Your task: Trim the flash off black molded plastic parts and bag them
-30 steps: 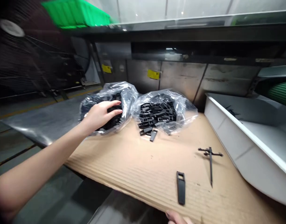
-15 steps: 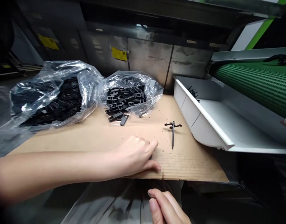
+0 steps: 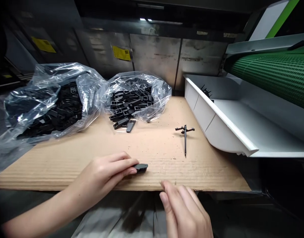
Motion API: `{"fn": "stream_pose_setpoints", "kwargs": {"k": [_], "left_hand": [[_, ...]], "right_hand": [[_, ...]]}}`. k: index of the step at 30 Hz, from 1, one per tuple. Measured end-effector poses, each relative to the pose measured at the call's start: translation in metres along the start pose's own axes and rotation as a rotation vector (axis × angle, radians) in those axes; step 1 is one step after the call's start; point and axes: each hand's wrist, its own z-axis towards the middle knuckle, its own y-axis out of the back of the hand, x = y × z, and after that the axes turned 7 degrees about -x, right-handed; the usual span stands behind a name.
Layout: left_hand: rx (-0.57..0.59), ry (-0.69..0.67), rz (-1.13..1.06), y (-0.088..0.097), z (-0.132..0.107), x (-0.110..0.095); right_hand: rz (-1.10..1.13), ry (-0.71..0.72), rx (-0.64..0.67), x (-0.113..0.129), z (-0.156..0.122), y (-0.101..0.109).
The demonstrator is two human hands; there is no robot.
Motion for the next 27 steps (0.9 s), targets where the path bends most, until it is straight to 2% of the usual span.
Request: {"fn": "stream_pose_setpoints", "kwargs": {"k": [3, 8, 11, 15, 18, 23, 27], "left_hand": [[-0.041, -0.005, -0.023, -0.014, -0.009, 0.001], [-0.091, 0.053, -0.148, -0.027, -0.014, 0.0], [-0.113, 0.043, -0.153, -0.028, -0.014, 0.0], [-0.091, 0.015, -0.13, -0.028, -0.013, -0.001], [-0.073, 0.011, -0.124, -0.028, -0.012, -0.001], [-0.075, 0.005, -0.115, -0.027, -0.013, -0.002], [-0.061, 0.013, -0.118, -0.027, -0.013, 0.0]], "right_hand": [[-0.183, 0.02, 0.119, 0.003, 0.019, -0.004], [-0.211, 0.035, 0.118, 0.01, 0.032, -0.014], [-0.198, -0.008, 0.102, 0.01, 0.032, -0.018], [-0.236, 0.032, 0.1, 0.011, 0.032, -0.021], [-0.249, 0.005, 0.136, 0.011, 0.034, -0.021], [-0.256, 0.055, 0.208, 0.01, 0.039, -0.017], [-0.275, 0.007, 0.231, 0.011, 0.042, -0.016]]}}
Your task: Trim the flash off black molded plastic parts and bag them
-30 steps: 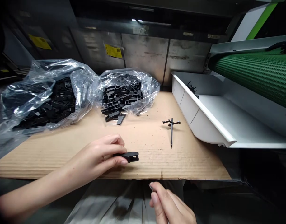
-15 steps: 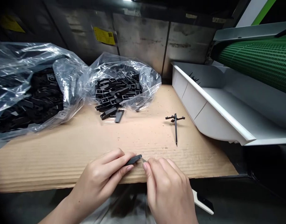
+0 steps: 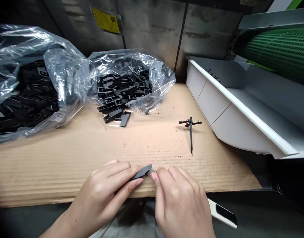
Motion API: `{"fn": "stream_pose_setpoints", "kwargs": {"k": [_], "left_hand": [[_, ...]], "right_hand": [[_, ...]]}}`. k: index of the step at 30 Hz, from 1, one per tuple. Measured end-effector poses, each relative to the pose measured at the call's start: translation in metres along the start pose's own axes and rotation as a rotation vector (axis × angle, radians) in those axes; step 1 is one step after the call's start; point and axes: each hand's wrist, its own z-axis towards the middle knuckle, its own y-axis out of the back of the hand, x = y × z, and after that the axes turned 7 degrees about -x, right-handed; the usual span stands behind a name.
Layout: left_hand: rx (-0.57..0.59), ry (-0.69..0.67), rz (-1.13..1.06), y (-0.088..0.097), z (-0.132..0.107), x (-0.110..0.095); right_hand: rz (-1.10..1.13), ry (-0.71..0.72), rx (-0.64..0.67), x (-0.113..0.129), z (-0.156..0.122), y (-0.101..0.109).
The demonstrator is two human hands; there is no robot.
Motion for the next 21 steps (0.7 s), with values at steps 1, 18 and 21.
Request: {"fn": "stream_pose_setpoints", "kwargs": {"k": [1, 18, 21], "left_hand": [[0.004, 0.0, -0.002, 0.0001, 0.0004, 0.0004], [0.02, -0.037, 0.012, -0.0009, 0.0015, 0.0028], [0.029, -0.001, 0.004, 0.0004, 0.0017, 0.0025]], "right_hand": [[-0.002, -0.003, -0.002, 0.0009, 0.0005, 0.0004], [0.049, -0.193, -0.009, 0.0044, 0.0089, 0.0001], [0.108, -0.199, -0.031, 0.0022, 0.0051, 0.0025]]}}
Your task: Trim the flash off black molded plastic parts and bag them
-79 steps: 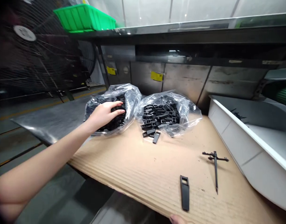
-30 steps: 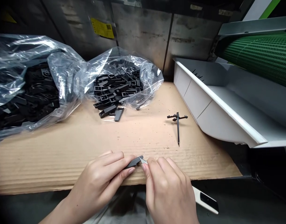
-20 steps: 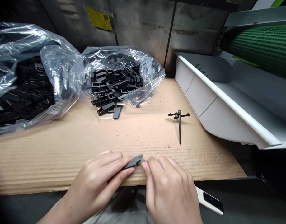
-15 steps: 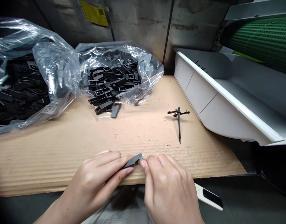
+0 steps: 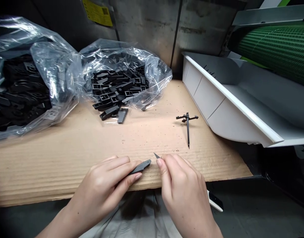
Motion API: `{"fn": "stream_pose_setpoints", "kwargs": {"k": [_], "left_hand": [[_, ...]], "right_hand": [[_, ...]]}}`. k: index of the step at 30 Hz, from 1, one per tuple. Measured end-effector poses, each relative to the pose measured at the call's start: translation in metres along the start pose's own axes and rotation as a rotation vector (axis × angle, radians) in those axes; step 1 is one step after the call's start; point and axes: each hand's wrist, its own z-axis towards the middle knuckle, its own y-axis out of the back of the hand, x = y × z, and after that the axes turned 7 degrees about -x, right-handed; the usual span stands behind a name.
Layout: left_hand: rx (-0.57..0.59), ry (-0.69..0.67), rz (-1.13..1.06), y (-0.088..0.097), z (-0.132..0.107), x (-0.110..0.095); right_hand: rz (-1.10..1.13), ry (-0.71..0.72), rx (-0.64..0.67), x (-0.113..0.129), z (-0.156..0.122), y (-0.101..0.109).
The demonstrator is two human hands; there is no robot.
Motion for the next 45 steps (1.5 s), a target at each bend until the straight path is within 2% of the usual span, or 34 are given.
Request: {"fn": "stream_pose_setpoints", "kwargs": {"k": [4, 7, 10, 15, 21, 24, 31, 36, 41, 45], "left_hand": [[0.008, 0.096, -0.127, 0.008, 0.003, 0.001], [0.071, 0.206, -0.219, 0.015, 0.009, 0.002], [0.128, 0.228, -0.186, 0.018, 0.016, 0.002], [0.158, 0.238, -0.09, 0.017, 0.022, 0.0], [0.147, 0.25, -0.096, 0.016, 0.019, -0.002], [0.12, 0.235, -0.106, 0.015, 0.018, -0.002], [0.122, 0.236, -0.105, 0.014, 0.019, -0.002], [0.13, 0.228, -0.114, 0.015, 0.019, -0.002], [0.135, 0.216, -0.123, 0.014, 0.016, -0.001], [0.13, 0.179, -0.115, 0.013, 0.013, 0.0]], "right_hand": [[0.057, 0.069, 0.013, -0.01, -0.006, 0.007], [0.013, 0.148, -0.018, -0.017, -0.013, 0.013], [-0.056, 0.217, -0.013, -0.018, -0.019, 0.016], [-0.147, 0.299, 0.097, -0.015, -0.024, 0.02], [-0.269, 0.476, -0.07, -0.01, -0.022, 0.01], [-0.314, 0.528, -0.102, -0.001, -0.018, 0.004], [-0.446, 0.53, -0.031, 0.012, -0.011, 0.002], [-0.48, 0.552, -0.053, 0.015, -0.01, 0.0], [-0.508, 0.493, 0.026, 0.019, -0.009, 0.007], [-0.472, 0.485, -0.056, 0.014, -0.009, 0.009]]}}
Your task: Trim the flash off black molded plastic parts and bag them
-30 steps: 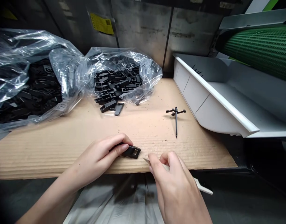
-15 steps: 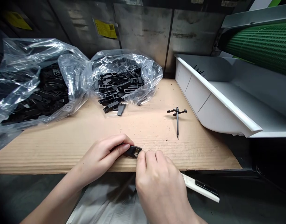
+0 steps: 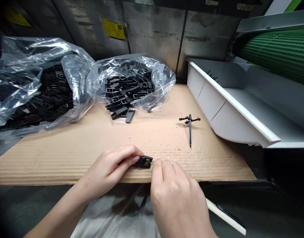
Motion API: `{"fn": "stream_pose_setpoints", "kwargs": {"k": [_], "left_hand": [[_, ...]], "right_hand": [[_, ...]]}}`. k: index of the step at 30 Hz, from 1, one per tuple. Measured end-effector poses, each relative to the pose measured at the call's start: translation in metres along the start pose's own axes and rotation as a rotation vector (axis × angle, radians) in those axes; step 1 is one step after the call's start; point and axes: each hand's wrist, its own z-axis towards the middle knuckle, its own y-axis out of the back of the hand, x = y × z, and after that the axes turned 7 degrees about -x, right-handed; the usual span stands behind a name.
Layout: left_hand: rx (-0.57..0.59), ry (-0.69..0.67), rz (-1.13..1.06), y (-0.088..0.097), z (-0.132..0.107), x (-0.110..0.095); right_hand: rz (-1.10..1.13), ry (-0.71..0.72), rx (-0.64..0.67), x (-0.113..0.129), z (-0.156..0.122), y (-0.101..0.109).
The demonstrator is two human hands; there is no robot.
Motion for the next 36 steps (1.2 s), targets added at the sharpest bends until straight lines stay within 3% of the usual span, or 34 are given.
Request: {"fn": "stream_pose_setpoints", "kwargs": {"k": [9, 14, 17, 23, 26, 30, 32, 36], "left_hand": [[-0.014, -0.02, 0.009, 0.0, -0.001, -0.001], [-0.02, -0.027, 0.003, -0.001, 0.0, 0.001], [-0.033, -0.007, -0.061, -0.001, 0.0, 0.002], [-0.214, 0.16, -0.309, 0.009, -0.007, 0.002], [-0.294, 0.101, -0.29, 0.013, -0.008, 0.0], [-0.22, -0.051, -0.23, 0.008, -0.004, -0.005], [-0.171, -0.045, -0.27, 0.0, -0.004, -0.007], [-0.231, 0.012, -0.367, -0.013, -0.008, -0.012]], "right_hand": [[0.005, -0.013, -0.045, 0.007, 0.004, -0.004], [-0.004, -0.006, 0.071, 0.003, 0.014, -0.001], [-0.005, 0.004, 0.069, -0.003, 0.015, 0.002], [0.258, -0.058, 0.002, -0.028, -0.022, -0.001], [0.366, -0.099, -0.09, -0.036, -0.04, -0.003], [0.611, -0.222, -0.13, -0.033, -0.046, -0.003], [0.709, -0.279, -0.128, -0.027, -0.044, -0.005], [0.788, -0.418, -0.205, -0.012, -0.038, -0.008]]}}
